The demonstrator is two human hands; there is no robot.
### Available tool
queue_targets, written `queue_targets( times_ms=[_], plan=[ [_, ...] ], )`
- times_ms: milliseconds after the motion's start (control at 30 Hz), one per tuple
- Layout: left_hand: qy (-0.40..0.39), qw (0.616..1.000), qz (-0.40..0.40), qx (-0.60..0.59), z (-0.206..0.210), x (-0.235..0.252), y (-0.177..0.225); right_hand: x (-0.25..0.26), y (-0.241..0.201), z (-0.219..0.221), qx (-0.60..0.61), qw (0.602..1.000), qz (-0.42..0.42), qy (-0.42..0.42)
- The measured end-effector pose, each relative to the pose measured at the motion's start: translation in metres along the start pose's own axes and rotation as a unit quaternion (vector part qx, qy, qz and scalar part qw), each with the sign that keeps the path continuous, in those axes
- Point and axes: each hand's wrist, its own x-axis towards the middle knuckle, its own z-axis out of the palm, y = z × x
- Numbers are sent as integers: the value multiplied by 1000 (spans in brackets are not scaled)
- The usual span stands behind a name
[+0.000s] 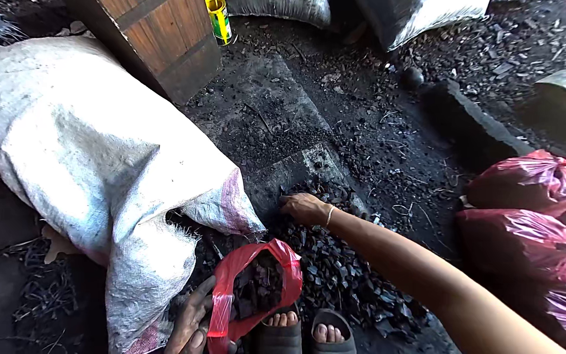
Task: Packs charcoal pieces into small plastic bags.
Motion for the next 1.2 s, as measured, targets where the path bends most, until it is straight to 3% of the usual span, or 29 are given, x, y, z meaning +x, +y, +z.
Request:
queue_targets(
  times_ms=[167,333,400,500,567,633,700,767,900,967,1200],
  plan=[
    [13,1000,12,11,1,2,-1,-19,15,-16,169,981,9,90],
    [-1,1000,23,20,1,5,-1,-48,29,-27,312,942,70,97],
    [-3,1000,22,7,2,5,-2,-67,15,-43,393,910,6,134],
    [-6,1000,23,10,2,6,-3,-85,-36,-71,445,866,-174,149],
    [-6,999,28,26,2,7,-4,-86,-86,-80,405,861,-267,152],
    [-4,999,31,40,1,6,-4,-84,-125,-76,314,891,-305,121],
    [-3,999,29,43,0,5,-3,-79,-135,-68,200,936,-281,66],
    [-2,999,27,34,0,3,-2,-75,-115,-70,217,942,-230,114],
    [1,1000,21,11,2,0,0,-66,-35,-89,220,954,7,204],
    [-1,1000,17,9,2,4,0,-49,-6,-81,162,968,86,173],
    [3,1000,15,23,1,4,0,15,13,-21,29,983,173,50]
  ],
)
